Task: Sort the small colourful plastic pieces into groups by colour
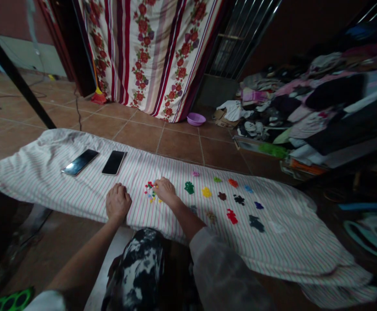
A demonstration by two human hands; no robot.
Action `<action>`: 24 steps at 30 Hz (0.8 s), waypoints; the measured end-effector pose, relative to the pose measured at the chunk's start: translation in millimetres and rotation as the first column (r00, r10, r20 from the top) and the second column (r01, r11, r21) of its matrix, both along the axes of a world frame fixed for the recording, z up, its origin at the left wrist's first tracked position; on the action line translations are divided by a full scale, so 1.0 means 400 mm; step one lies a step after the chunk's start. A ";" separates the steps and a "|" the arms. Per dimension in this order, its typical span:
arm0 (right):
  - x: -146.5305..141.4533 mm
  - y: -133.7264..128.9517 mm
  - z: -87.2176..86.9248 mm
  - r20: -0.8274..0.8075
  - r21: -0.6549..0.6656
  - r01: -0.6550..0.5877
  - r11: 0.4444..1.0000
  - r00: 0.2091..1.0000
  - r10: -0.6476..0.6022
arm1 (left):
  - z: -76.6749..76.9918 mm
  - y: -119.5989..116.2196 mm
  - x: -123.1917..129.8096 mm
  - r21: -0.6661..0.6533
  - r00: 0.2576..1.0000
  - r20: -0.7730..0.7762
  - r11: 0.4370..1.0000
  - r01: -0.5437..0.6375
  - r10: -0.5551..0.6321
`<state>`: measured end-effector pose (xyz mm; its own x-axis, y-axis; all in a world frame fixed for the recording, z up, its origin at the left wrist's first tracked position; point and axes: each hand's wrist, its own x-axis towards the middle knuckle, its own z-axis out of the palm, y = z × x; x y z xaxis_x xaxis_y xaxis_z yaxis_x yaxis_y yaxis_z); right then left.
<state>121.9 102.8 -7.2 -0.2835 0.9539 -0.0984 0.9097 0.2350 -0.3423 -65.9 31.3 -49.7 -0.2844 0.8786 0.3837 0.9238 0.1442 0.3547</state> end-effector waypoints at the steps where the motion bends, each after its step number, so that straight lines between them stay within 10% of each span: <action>1: -0.003 -0.001 -0.001 0.008 -0.006 0.009 1.000 1.000 -0.009 | 0.000 0.000 0.000 0.000 1.000 0.000 1.000 -0.001 0.001; 24: 0.028 -0.019 -0.057 -0.431 -0.049 0.178 0.983 0.884 -0.182 | 0.001 -0.003 0.000 0.028 1.000 -0.021 1.000 0.001 0.000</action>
<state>133.0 95.2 -30.1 -0.1229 0.9923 -0.0132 0.6977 0.0769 -0.7122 -65.9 30.3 -49.3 -0.2760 0.8674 0.4140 0.9310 0.1342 0.3394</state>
